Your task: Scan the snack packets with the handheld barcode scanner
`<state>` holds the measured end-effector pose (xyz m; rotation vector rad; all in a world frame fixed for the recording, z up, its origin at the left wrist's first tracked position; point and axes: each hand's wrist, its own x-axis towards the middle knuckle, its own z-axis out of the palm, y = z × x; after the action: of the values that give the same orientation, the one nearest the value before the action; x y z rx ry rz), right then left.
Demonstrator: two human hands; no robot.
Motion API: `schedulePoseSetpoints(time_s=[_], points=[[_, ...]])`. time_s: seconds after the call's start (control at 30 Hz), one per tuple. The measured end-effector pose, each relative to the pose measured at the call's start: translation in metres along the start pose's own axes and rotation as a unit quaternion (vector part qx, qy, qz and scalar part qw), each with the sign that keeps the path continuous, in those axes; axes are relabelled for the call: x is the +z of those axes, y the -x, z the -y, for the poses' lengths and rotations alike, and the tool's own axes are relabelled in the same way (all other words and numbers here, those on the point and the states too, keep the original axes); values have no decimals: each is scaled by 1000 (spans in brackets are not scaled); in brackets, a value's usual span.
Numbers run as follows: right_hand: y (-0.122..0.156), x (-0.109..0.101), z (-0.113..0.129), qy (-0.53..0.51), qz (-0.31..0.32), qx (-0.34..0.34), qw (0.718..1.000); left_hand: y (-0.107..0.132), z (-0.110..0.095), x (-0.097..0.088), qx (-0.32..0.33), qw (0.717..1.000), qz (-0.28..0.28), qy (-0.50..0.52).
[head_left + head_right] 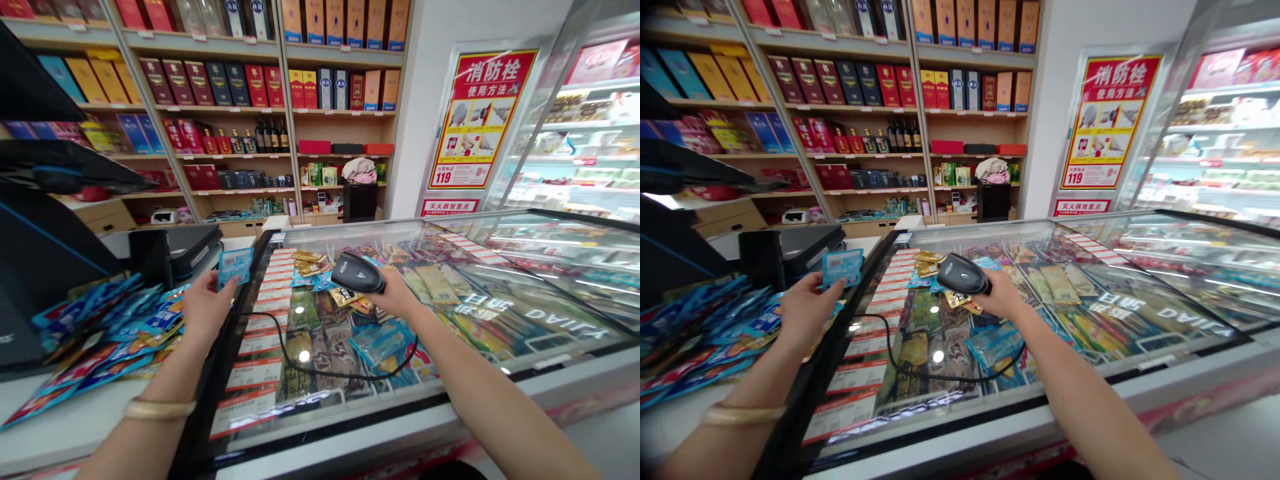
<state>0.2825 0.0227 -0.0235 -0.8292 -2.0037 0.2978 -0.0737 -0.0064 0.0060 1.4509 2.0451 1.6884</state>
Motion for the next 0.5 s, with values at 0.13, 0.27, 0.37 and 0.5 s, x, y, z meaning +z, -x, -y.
schedulePoseSetpoints(time_s=[0.13, 0.27, 0.37, 0.5], points=[[0, -3, -2, 10, -28, -2, 1000, -27, 20, -56, 112, 964, -58, -233], [-1, -3, -3, 15, -33, -2, 999, -35, 51, -87, 178, 930, -39, -320], [-1, -3, -5, 17, -46, 2, 999, -32, 66, -92, 143, 903, -2, -405], [-1, -4, -10, 32, -66, 14, 997, -19, 59, -87, 130, 885, -16, -446]])
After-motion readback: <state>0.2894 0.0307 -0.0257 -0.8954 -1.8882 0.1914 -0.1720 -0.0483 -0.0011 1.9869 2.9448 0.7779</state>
